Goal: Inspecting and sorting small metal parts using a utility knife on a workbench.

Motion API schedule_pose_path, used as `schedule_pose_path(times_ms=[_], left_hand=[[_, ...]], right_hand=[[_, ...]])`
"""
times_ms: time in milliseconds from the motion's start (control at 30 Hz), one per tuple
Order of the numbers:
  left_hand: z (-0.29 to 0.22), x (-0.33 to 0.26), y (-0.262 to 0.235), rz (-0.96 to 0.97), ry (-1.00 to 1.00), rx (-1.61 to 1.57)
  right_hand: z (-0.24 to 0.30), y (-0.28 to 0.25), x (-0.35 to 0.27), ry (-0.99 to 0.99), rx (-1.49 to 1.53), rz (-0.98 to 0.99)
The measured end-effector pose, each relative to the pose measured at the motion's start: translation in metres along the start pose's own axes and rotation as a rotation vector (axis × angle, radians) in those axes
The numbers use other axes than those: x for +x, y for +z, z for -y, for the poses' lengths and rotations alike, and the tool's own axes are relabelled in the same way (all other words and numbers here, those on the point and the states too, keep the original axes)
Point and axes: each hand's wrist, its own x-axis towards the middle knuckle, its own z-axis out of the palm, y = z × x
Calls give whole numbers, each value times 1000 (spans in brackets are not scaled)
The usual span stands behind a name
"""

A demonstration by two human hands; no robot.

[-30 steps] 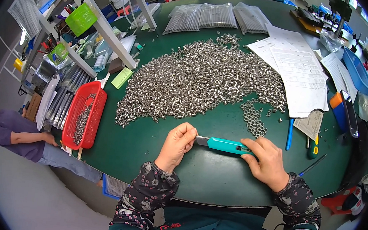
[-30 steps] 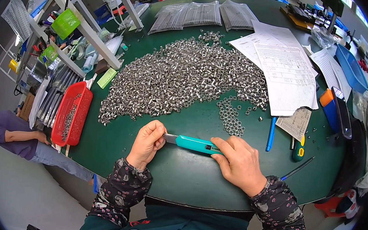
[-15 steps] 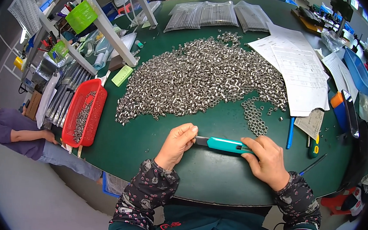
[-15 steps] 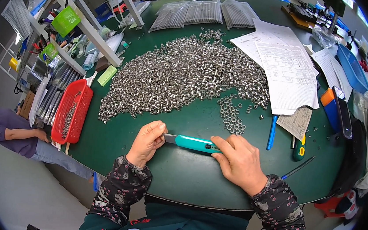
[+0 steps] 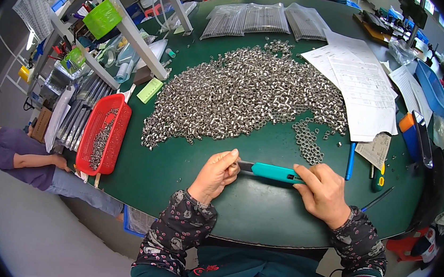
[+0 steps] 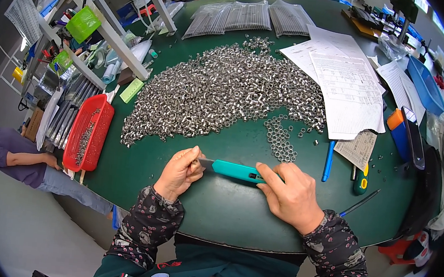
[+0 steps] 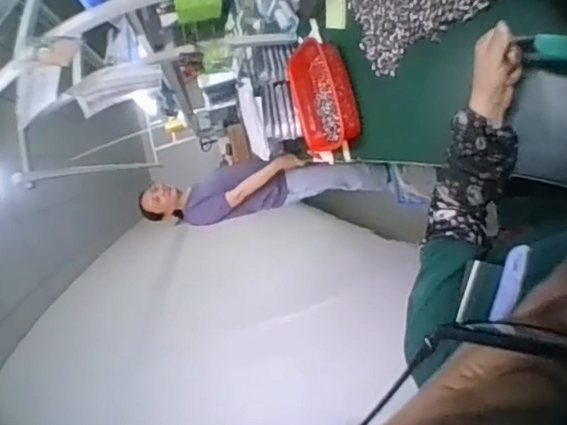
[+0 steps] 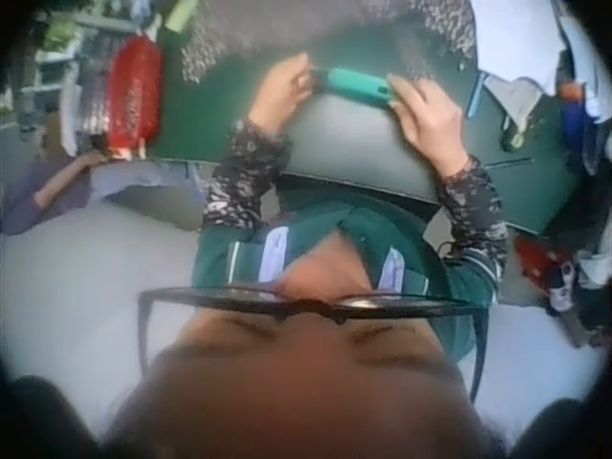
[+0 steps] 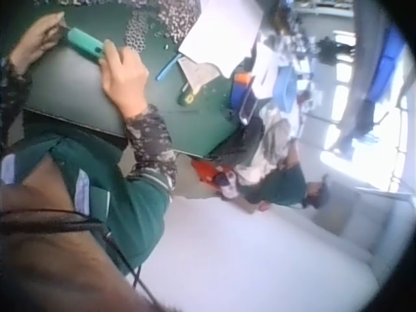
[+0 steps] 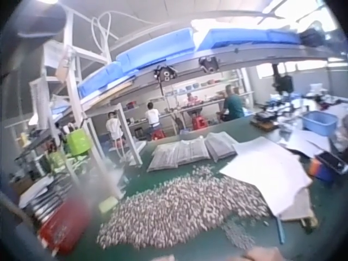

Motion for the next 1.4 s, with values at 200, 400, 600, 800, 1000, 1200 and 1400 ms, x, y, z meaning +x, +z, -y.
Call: schedule_pose_path(times_ms=[200, 400, 600, 800, 1000, 1200, 1400], left_hand=[[-2, 1, 5, -61, 1, 6], [0, 0, 3, -13, 12, 33], [-1, -2, 1, 13, -47, 156], [-6, -6, 5, -10, -146, 212], [-6, -7, 5, 33, -194, 254], [-6, -7, 4, 74, -215, 255], [-6, -5, 2, 99, -243, 272]], right_hand=[[-2, 1, -1, 110, 187, 45], [-2, 0, 0, 149, 264, 133], [-9, 1, -2, 211, 381, 197], [-7, -6, 4, 111, 188, 165], [-7, -9, 6, -17, 48, 68], [-6, -14, 10, -138, -82, 19], [-7, -18, 13, -226, -227, -1]])
